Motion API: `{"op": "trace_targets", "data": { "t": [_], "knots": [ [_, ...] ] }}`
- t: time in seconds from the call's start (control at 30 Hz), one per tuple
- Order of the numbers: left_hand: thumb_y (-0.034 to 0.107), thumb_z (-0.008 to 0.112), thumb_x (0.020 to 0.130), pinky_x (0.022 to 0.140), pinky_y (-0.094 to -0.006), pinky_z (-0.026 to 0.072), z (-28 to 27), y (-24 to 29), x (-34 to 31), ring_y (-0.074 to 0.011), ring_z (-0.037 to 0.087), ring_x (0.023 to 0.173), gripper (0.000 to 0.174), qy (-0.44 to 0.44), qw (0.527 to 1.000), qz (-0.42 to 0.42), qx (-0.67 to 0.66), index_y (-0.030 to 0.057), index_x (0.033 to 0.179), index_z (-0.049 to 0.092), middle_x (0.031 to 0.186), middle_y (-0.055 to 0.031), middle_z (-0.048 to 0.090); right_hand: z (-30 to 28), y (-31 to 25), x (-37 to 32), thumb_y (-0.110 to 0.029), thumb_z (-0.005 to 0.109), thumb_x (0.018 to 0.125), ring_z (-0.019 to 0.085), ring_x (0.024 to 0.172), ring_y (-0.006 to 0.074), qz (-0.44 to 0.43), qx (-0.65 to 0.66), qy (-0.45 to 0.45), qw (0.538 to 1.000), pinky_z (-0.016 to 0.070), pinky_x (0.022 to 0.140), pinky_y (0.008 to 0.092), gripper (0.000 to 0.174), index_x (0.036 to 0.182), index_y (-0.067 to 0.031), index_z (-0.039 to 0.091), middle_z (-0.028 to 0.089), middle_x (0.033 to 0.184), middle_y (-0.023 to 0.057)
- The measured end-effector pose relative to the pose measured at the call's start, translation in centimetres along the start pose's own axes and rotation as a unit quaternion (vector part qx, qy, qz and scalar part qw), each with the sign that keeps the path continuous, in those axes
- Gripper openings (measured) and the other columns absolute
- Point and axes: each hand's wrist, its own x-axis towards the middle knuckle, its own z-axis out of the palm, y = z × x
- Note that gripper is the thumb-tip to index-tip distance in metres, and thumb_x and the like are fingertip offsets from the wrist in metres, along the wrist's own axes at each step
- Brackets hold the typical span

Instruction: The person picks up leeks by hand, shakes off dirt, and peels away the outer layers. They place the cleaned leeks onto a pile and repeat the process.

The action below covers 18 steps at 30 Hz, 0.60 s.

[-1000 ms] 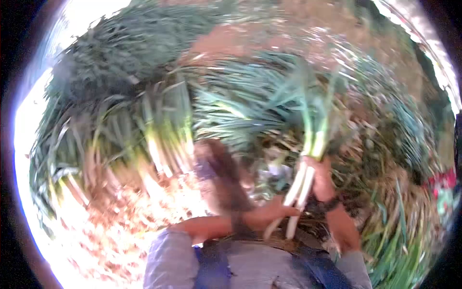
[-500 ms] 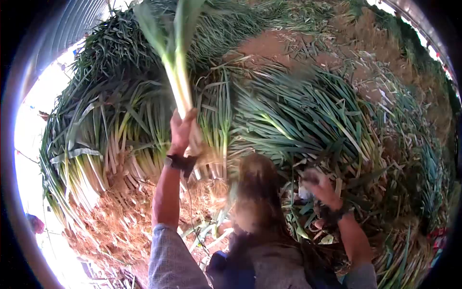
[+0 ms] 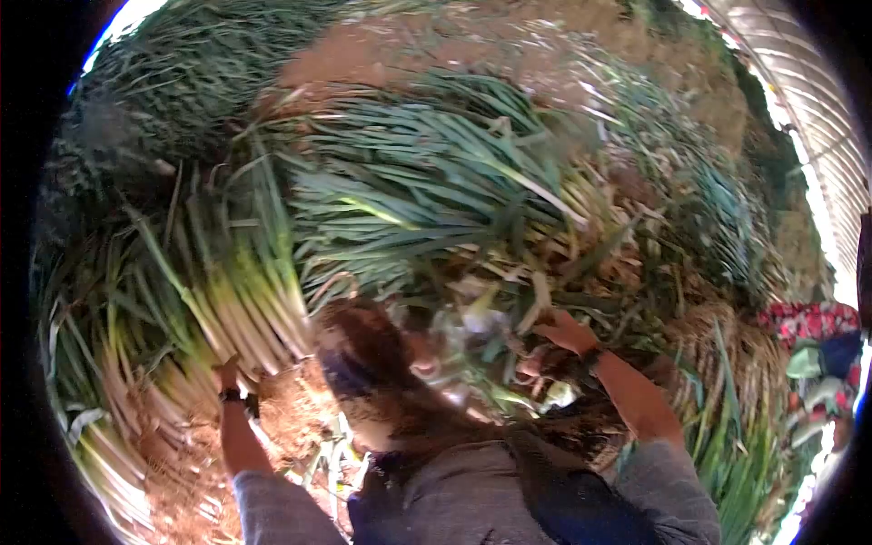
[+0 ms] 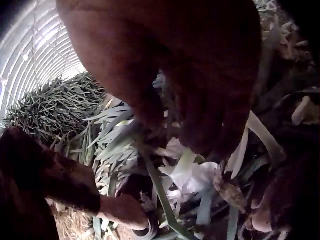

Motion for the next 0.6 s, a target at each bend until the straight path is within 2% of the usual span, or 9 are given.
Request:
{"op": "trace_targets", "data": {
  "t": [0.1,0.17,0.23,0.3,0.37,0.43,0.5,0.53,0.6],
  "knots": [
    [0.042,0.073,0.075,0.115,-0.0411,0.0232,2.3,-3.0,1.1,-0.0331,0.025,0.140,0.112,0.164,0.984,0.014,0.075,-0.0058,0.149,0.003,0.153,-0.0248,0.020,-0.4,2.3,2.4,-0.027,0.061,0.093,0.059,0.084,0.0320,-0.033,-0.079,0.127,0.988,0.0433,0.070,0.0493,0.039,0.120,-0.0002,0.055,0.062,0.094,0.0129],
    [0.041,0.071,0.077,0.113,-0.0414,0.0263,1.2,5.9,-5.9,-0.0322,0.030,0.137,0.094,0.079,0.926,-0.097,0.356,-0.0050,0.144,0.024,0.148,-0.0237,0.030,-2.0,2.0,3.6,-0.027,0.062,0.090,0.059,0.085,0.0340,-0.001,-0.118,0.105,0.987,0.0439,0.071,0.0488,0.040,0.119,-0.0006,0.055,0.062,0.093,0.0153],
    [0.039,0.072,0.080,0.099,-0.0415,0.0396,3.6,6.3,-5.1,-0.0292,0.049,0.117,0.068,0.282,0.907,0.064,0.307,-0.0029,0.126,0.045,0.128,-0.0181,0.051,-3.3,0.6,5.1,-0.027,0.064,0.088,0.059,0.086,0.0360,0.027,-0.155,0.085,0.984,0.0446,0.071,0.0483,0.041,0.118,-0.0011,0.055,0.061,0.092,0.0177],
    [0.035,0.074,0.081,0.069,-0.0382,0.0416,2.7,5.7,-0.2,-0.0226,0.045,0.080,0.051,0.151,0.953,0.261,-0.022,-0.0003,0.111,0.052,0.094,-0.0088,0.055,-2.9,-0.7,6.0,-0.025,0.066,0.081,0.060,0.092,0.0391,-0.025,-0.218,0.069,0.973,0.0471,0.077,0.0473,0.044,0.116,-0.0022,0.056,0.061,0.097,0.0235],
    [0.034,0.062,0.091,0.090,-0.0386,0.0495,5.6,17.2,-10.0,-0.0282,0.058,0.109,0.050,-0.020,0.917,0.209,-0.339,-0.0013,0.125,0.053,0.122,-0.0174,0.059,-0.8,-0.4,7.7,-0.023,0.067,0.077,0.059,0.097,0.0407,-0.178,-0.245,0.097,0.948,0.0471,0.085,0.0471,0.049,0.121,-0.0045,0.056,0.061,0.102,0.0251],
    [0.030,0.057,0.093,0.104,-0.0470,0.0418,8.6,29.0,-18.1,-0.0336,0.050,0.125,0.055,-0.093,0.920,0.190,-0.329,0.0009,0.137,0.044,0.137,-0.0191,0.049,0.5,-5.6,8.4,-0.013,0.067,0.074,0.059,0.104,0.0393,-0.071,-0.201,-0.076,0.974,0.0460,0.092,0.0480,0.051,0.124,-0.0074,0.056,0.061,0.114,0.0212],
    [0.028,0.046,0.096,0.110,-0.0473,0.0329,10.6,34.7,-22.8,-0.0324,0.045,0.128,0.049,-0.173,0.895,0.312,-0.266,0.0006,0.138,0.043,0.140,-0.0183,0.046,8.7,-1.7,11.9,-0.019,0.069,0.074,0.060,0.103,0.0387,-0.237,-0.194,0.027,0.952,0.0448,0.096,0.0463,0.055,0.126,-0.0080,0.055,0.062,0.109,0.0191],
    [0.026,0.045,0.096,0.111,-0.0476,0.0302,12.1,37.4,-26.3,-0.0314,0.046,0.125,0.050,-0.310,0.794,0.356,-0.384,0.0009,0.139,0.041,0.140,-0.0178,0.045,11.8,-2.2,12.4,-0.016,0.068,0.075,0.059,0.106,0.0373,-0.237,-0.217,-0.015,0.947,0.0431,0.098,0.0477,0.052,0.125,-0.0075,0.055,0.063,0.109,0.0176],
    [0.030,0.044,0.097,0.106,-0.0476,0.0339,16.6,40.1,-31.2,-0.0277,0.052,0.115,0.048,-0.275,0.808,0.270,-0.446,0.0022,0.135,0.044,0.133,-0.0157,0.050,15.2,-1.8,11.1,-0.013,0.063,0.080,0.056,0.112,0.0346,-0.231,-0.292,-0.073,0.925,0.0379,0.103,0.0519,0.046,0.125,-0.0066,0.055,0.062,0.111,0.0158]
  ]
}}
